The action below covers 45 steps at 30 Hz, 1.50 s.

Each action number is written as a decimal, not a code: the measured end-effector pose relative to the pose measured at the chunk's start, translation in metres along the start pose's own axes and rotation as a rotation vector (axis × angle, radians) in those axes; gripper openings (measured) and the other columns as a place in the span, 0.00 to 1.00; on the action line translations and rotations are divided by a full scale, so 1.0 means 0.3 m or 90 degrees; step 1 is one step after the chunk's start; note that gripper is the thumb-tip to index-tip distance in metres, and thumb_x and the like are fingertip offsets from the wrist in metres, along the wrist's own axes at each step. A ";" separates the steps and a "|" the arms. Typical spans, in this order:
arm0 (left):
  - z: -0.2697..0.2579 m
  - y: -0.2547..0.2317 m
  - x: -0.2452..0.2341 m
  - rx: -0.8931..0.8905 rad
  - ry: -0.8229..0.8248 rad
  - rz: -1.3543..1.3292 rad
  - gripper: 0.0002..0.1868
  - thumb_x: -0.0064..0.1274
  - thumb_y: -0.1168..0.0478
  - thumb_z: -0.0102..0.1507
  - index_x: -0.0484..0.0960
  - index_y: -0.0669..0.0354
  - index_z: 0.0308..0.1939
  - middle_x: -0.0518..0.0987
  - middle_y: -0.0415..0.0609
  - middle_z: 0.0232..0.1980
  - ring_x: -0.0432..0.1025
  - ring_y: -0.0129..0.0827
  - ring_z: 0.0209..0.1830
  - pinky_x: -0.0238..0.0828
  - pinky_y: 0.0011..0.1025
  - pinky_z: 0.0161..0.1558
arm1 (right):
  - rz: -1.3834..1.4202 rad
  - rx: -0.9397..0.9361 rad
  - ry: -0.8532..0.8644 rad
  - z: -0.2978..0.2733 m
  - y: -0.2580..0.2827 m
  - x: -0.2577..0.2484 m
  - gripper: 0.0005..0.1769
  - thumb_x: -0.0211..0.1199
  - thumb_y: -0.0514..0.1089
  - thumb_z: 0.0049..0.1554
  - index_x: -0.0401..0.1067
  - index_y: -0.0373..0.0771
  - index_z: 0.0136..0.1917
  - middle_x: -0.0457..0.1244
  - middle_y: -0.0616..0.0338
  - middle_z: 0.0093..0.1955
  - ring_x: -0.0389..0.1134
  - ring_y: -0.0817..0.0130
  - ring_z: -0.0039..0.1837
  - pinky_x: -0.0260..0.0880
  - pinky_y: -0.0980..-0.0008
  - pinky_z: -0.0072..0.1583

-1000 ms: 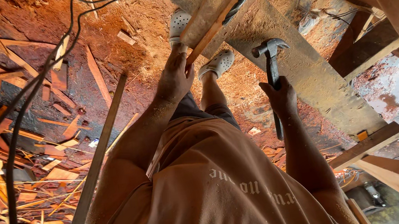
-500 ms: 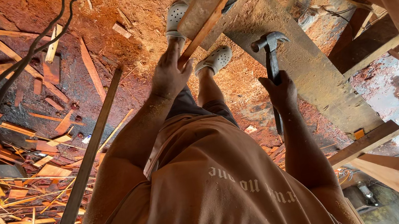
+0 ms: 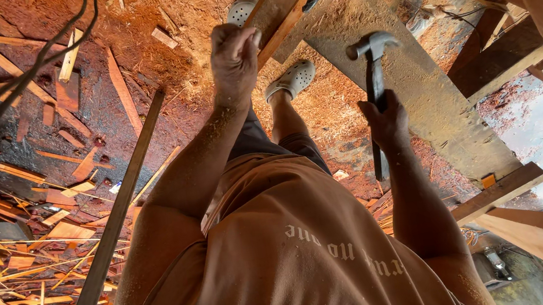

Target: The person hammers nails into a wooden beam and positions another wooden plank within a structure using their hands and a hammer.

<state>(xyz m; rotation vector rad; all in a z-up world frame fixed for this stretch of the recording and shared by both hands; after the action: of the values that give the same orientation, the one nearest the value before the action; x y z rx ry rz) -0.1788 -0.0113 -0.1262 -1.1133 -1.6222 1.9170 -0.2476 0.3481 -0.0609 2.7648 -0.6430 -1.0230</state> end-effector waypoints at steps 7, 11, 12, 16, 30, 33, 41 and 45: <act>-0.035 0.091 0.093 -0.079 0.015 -0.121 0.04 0.51 0.70 0.70 0.80 0.61 0.41 0.80 0.47 0.33 0.72 0.22 0.24 0.74 0.20 0.21 | 0.402 -0.149 0.219 -0.162 0.123 -0.065 0.27 0.70 0.35 0.52 0.63 0.35 0.62 0.66 0.58 0.40 0.69 0.70 0.39 0.74 0.69 0.41; -0.077 0.119 0.089 -0.141 0.025 -0.243 0.03 0.53 0.70 0.72 0.82 0.61 0.47 0.85 0.48 0.38 0.82 0.25 0.36 0.87 0.24 0.35 | 0.337 -0.045 0.213 -0.185 -0.029 0.060 0.25 0.66 0.32 0.55 0.65 0.35 0.65 0.65 0.60 0.35 0.66 0.72 0.34 0.69 0.70 0.37; -0.078 0.114 0.081 -0.146 0.021 -0.254 0.03 0.53 0.70 0.72 0.82 0.60 0.47 0.85 0.47 0.38 0.81 0.25 0.35 0.86 0.24 0.34 | 0.332 -0.039 0.211 -0.179 -0.059 0.085 0.25 0.66 0.32 0.54 0.66 0.35 0.64 0.65 0.61 0.35 0.66 0.73 0.34 0.69 0.70 0.37; -0.088 0.084 0.078 -0.125 0.015 -0.295 0.04 0.55 0.70 0.71 0.82 0.60 0.48 0.84 0.47 0.39 0.78 0.24 0.33 0.82 0.23 0.32 | 0.305 -0.052 0.202 -0.166 -0.159 0.130 0.21 0.67 0.32 0.55 0.65 0.36 0.60 0.64 0.62 0.36 0.65 0.74 0.35 0.69 0.71 0.38; -0.072 0.109 0.104 0.024 -0.034 -0.192 0.10 0.51 0.77 0.68 0.80 0.62 0.50 0.82 0.47 0.40 0.77 0.20 0.33 0.79 0.18 0.31 | 0.143 -0.127 0.162 -0.219 -0.189 0.092 0.14 0.69 0.37 0.57 0.66 0.39 0.53 0.63 0.64 0.39 0.65 0.76 0.40 0.68 0.70 0.42; -0.048 0.108 0.086 -0.004 -0.033 -0.182 0.13 0.56 0.76 0.65 0.79 0.66 0.54 0.83 0.48 0.38 0.77 0.19 0.30 0.79 0.17 0.28 | 0.118 -0.135 0.148 -0.238 -0.186 0.069 0.14 0.69 0.39 0.57 0.66 0.39 0.52 0.64 0.63 0.38 0.65 0.75 0.40 0.69 0.68 0.42; -0.058 0.081 0.131 0.011 0.014 -0.185 0.07 0.56 0.74 0.67 0.85 0.59 0.44 0.87 0.52 0.42 0.83 0.27 0.37 0.82 0.22 0.35 | 0.122 -0.025 0.087 -0.244 -0.234 0.104 0.19 0.72 0.45 0.57 0.69 0.35 0.55 0.65 0.60 0.37 0.66 0.74 0.38 0.70 0.68 0.40; -0.021 0.044 0.158 0.110 0.031 0.021 0.04 0.60 0.70 0.68 0.84 0.56 0.42 0.83 0.49 0.43 0.82 0.27 0.38 0.82 0.19 0.37 | 0.132 -0.013 0.101 -0.222 -0.205 0.130 0.21 0.71 0.46 0.56 0.68 0.37 0.58 0.64 0.63 0.36 0.66 0.74 0.36 0.70 0.69 0.38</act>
<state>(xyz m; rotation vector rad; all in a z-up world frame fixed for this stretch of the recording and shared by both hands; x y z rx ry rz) -0.2001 0.0240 -0.1539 -1.1127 -1.3912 1.9925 -0.1567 0.3847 -0.0491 2.6576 -0.8682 -0.7562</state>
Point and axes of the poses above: each hand's wrist, its own z-axis towards the middle knuckle, its own x-axis out of the palm, y = z × x, the point moved 7 cm from there along z, towards the middle knuckle
